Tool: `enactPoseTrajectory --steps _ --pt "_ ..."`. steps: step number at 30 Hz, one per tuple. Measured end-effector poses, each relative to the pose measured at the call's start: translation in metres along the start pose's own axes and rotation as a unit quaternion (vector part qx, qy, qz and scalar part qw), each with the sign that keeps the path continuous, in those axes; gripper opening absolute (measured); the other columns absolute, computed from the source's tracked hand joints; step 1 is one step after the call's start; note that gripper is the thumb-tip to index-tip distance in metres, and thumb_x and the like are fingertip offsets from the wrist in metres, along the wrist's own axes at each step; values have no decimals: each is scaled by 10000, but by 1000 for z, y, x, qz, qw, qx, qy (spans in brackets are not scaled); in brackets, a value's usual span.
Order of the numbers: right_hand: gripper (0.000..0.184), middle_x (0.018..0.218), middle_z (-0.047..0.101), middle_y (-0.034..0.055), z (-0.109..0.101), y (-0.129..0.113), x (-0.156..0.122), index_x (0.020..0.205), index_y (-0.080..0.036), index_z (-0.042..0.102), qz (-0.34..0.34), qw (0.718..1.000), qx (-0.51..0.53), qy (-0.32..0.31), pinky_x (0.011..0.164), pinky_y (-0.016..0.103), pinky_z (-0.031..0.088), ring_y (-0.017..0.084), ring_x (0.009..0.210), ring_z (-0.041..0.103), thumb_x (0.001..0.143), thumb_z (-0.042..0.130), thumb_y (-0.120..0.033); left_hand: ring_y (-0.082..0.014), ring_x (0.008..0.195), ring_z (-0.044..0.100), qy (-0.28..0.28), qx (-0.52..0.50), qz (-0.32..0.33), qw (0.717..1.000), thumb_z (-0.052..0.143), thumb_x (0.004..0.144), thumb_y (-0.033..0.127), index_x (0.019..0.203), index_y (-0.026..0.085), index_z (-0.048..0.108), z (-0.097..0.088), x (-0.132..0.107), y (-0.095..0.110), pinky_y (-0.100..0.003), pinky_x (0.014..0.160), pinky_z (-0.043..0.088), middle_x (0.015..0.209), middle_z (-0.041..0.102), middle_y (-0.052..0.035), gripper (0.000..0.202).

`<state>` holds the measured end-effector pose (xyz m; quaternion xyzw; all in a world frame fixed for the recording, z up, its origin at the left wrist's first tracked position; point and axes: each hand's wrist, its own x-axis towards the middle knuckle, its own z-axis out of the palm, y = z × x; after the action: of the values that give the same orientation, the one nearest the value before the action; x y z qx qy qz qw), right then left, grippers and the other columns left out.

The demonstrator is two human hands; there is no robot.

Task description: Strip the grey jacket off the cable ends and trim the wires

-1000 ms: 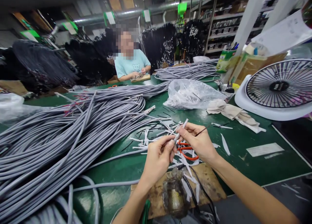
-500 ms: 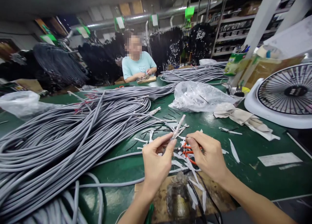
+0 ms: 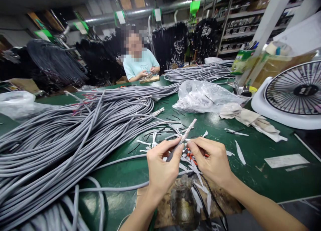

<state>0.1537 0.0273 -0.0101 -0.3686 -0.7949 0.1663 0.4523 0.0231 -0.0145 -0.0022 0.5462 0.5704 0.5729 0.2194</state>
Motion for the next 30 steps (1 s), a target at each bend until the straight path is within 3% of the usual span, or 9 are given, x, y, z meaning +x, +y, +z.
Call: enactPoseTrajectory --steps 6,12,14,19,22,27,30 --pt "206 587 580 8 -1 -2 -1 688 -167 605 5 1000 14 11 518 229 341 97 508 472 839 479 -225 -141 687 601 -27 24 52 998 580 756 188 952 190 682 0 -1 1 -227 601 479 842 677 -57 222" --pt "142 601 628 40 5 -2 -4 693 -143 630 -99 990 -44 87 579 237 404 125 567 564 793 530 -162 -160 661 638 -40 -41 -63 996 595 747 264 848 134 690 2 0 -1 -228 581 509 794 698 -74 190" --pt "152 597 638 41 7 -2 -5 672 -148 630 -113 986 -72 97 583 234 412 127 573 580 789 533 -158 -166 654 647 -35 -47 -75 995 605 735 267 807 122 688 2 1 -1 -230 587 520 763 699 -75 182" --pt "146 609 643 36 9 -3 -5 696 -154 632 -123 982 -100 102 579 229 403 124 576 583 795 525 -161 -169 681 648 14 -12 -15 1000 607 730 241 811 132 684 3 0 -4 -248 628 525 768 692 -70 156" --pt "152 609 627 23 7 -3 -4 700 -160 618 -86 988 -92 84 567 230 384 115 552 555 807 511 -177 -155 653 629 44 17 32 998 616 721 239 802 141 682 3 0 -5 -237 596 509 743 674 -60 143" --pt "140 601 621 21 2 1 -4 702 -160 612 -82 985 -98 119 574 235 377 113 541 537 801 516 -185 -140 625 607 66 14 43 997 622 720 245 769 145 679 2 1 -4 -219 569 489 703 657 -46 125" --pt "131 616 627 21 2 2 -4 708 -161 612 -84 986 -96 109 580 234 378 111 550 536 801 521 -177 -137 615 601 65 18 47 997 628 715 244 770 150 681 2 0 -3 -215 556 481 695 655 -42 121"
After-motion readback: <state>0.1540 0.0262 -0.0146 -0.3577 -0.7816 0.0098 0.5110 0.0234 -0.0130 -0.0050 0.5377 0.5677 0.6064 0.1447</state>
